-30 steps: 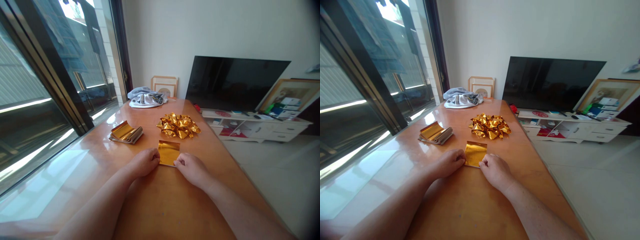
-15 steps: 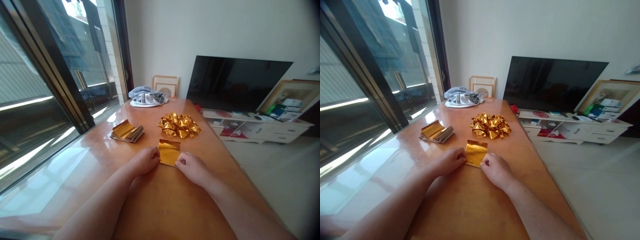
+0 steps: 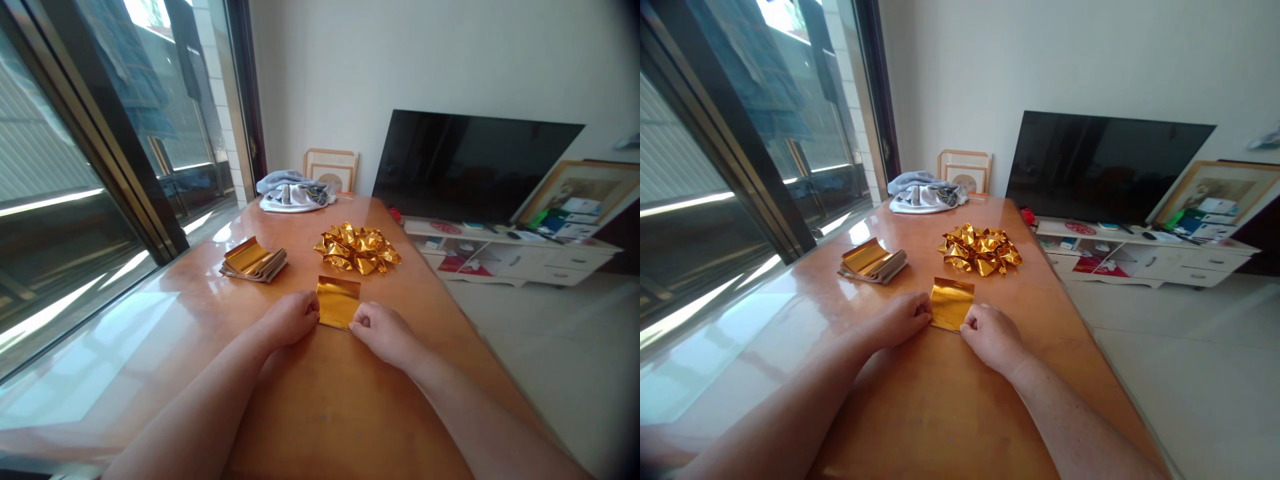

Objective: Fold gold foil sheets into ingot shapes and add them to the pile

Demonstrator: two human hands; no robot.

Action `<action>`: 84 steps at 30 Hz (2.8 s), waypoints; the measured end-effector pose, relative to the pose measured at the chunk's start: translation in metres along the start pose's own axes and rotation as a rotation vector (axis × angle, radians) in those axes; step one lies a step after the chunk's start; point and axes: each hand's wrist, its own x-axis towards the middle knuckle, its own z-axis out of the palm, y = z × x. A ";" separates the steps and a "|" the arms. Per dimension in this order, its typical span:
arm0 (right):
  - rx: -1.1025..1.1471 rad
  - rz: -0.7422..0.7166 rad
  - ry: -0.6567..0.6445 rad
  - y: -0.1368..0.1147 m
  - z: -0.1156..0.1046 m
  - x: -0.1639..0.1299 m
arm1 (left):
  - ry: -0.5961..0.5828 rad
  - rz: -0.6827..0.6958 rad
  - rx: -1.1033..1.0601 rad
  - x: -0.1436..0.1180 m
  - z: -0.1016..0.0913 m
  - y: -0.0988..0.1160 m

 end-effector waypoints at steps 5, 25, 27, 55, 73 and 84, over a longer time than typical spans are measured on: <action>-0.005 -0.007 -0.010 0.000 -0.001 0.000 | -0.003 0.011 0.004 0.001 -0.002 0.001; -0.019 -0.045 0.001 0.000 -0.003 -0.002 | 0.083 0.179 0.340 -0.005 -0.001 0.026; -0.014 -0.054 -0.004 0.001 -0.002 -0.001 | 0.061 0.235 0.410 -0.006 0.000 0.032; -0.359 -0.147 0.058 -0.033 -0.014 -0.027 | -0.073 0.277 0.611 -0.032 -0.005 0.049; -0.463 -0.147 -0.213 -0.040 0.000 -0.047 | -0.088 0.249 0.589 -0.034 -0.008 0.052; -0.517 -0.096 -0.267 -0.049 -0.008 -0.050 | -0.074 0.251 0.612 -0.036 -0.005 0.055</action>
